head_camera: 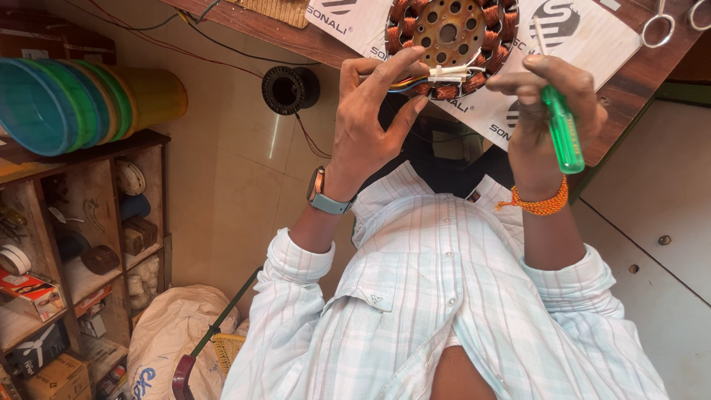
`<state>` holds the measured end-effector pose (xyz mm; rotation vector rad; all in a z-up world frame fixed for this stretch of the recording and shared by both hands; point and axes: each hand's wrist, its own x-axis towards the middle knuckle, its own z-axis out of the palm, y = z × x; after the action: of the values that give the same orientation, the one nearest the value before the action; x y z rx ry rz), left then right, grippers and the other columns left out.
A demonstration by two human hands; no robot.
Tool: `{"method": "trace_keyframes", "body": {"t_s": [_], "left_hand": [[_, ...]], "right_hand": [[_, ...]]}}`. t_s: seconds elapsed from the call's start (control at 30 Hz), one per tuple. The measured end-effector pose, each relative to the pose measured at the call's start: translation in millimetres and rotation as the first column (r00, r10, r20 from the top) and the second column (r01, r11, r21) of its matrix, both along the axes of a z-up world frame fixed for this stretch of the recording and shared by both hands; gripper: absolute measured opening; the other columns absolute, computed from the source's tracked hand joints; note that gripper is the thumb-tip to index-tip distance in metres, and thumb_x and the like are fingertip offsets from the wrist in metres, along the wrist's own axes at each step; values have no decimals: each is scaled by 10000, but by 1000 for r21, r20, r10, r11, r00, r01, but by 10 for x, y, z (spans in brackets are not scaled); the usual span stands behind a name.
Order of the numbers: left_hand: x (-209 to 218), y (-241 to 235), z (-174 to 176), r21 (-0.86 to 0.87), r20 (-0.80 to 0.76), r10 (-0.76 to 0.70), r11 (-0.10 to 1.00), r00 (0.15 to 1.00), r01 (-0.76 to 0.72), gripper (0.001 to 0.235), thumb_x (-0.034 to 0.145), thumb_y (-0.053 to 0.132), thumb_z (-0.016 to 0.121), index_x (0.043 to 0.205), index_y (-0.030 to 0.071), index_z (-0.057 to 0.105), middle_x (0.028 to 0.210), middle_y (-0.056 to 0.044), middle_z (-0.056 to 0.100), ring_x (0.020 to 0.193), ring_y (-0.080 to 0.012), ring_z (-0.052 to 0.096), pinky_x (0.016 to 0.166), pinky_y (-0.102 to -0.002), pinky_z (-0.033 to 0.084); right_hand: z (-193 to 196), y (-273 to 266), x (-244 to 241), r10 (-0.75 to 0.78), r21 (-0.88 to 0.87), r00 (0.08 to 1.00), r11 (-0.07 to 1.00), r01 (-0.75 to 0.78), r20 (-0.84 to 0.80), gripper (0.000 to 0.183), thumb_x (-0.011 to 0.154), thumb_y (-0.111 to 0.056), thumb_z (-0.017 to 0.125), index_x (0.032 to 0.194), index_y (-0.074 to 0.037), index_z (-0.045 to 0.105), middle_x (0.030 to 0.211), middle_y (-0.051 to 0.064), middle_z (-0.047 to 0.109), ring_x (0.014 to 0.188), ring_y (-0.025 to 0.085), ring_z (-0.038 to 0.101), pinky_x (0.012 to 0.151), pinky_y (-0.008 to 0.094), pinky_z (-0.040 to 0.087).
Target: The person works on a circular copper-wound electrical component, likely a stator, using a green-handled screwdriver and a pair of scissors. They repeatedly insert and adjust white insulated wires into the component's slots, occasionally using the screwdriver to push wires and the scissors to trim or reposition them.
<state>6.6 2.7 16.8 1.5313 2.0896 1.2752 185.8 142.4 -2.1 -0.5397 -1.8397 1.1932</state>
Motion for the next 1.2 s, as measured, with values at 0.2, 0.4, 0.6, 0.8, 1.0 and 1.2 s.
{"method": "trace_keyframes", "body": {"t_s": [0.2, 0.4, 0.6, 0.8, 1.0, 1.2], "left_hand": [[-11, 25, 37, -30, 4, 7, 1000, 1000, -7, 543, 980, 104, 816, 1456, 184, 567, 1183, 68, 747, 1123, -163, 540, 1037, -288, 469], [-98, 202, 24, 66, -166, -66, 995, 984, 78, 545, 955, 111, 811, 1433, 104, 549, 1391, -25, 609, 1241, -271, 515, 1085, -354, 450], [-243, 332, -23, -57, -268, -251, 968, 930, 245, 410, 964, 150, 838, 1333, 134, 658, 1218, -13, 658, 1109, -240, 559, 1028, -369, 505], [-287, 263, 70, 49, -256, -119, 989, 959, 136, 364, 975, 133, 809, 1302, 104, 651, 1252, -32, 659, 1129, -237, 574, 1010, -365, 508], [-287, 62, 221, -140, -237, -135, 985, 962, 103, 254, 973, 88, 807, 1205, 80, 702, 1196, -50, 603, 1104, -258, 556, 962, -376, 516], [-191, 161, 312, -136, -344, -95, 989, 934, 50, 229, 945, 92, 803, 1147, 122, 701, 1181, 14, 597, 1094, -246, 541, 954, -374, 516]], "right_hand": [[-16, 52, 84, 69, -108, 997, 992, -67, 19, 301, 1233, -268, 587, 1223, 28, 537, 1016, 169, 724, 966, 226, 773, 844, 294, 652], [-18, 50, 88, 73, -159, 996, 985, -64, 47, 350, 1201, -310, 603, 1209, 36, 556, 1026, 142, 714, 925, 192, 763, 801, 276, 643], [0, 78, 91, 87, -164, 996, 983, -86, -3, 569, 1126, -503, 593, 1220, 58, 618, 1043, 136, 657, 916, 166, 722, 791, 263, 609], [-54, 67, 117, 3, -214, 999, 977, -12, -42, 706, 1072, -616, 521, 1206, 73, 600, 1032, 106, 565, 828, 150, 669, 719, 258, 601], [-161, 41, 179, -56, -279, 995, 960, 29, -88, 692, 1095, -611, 525, 1228, 68, 516, 1000, 107, 619, 829, 146, 682, 737, 252, 601], [-175, 49, 195, -57, -297, 995, 955, 29, -86, 688, 1085, -614, 532, 1195, 65, 521, 952, 123, 643, 806, 145, 680, 732, 247, 594]]}}
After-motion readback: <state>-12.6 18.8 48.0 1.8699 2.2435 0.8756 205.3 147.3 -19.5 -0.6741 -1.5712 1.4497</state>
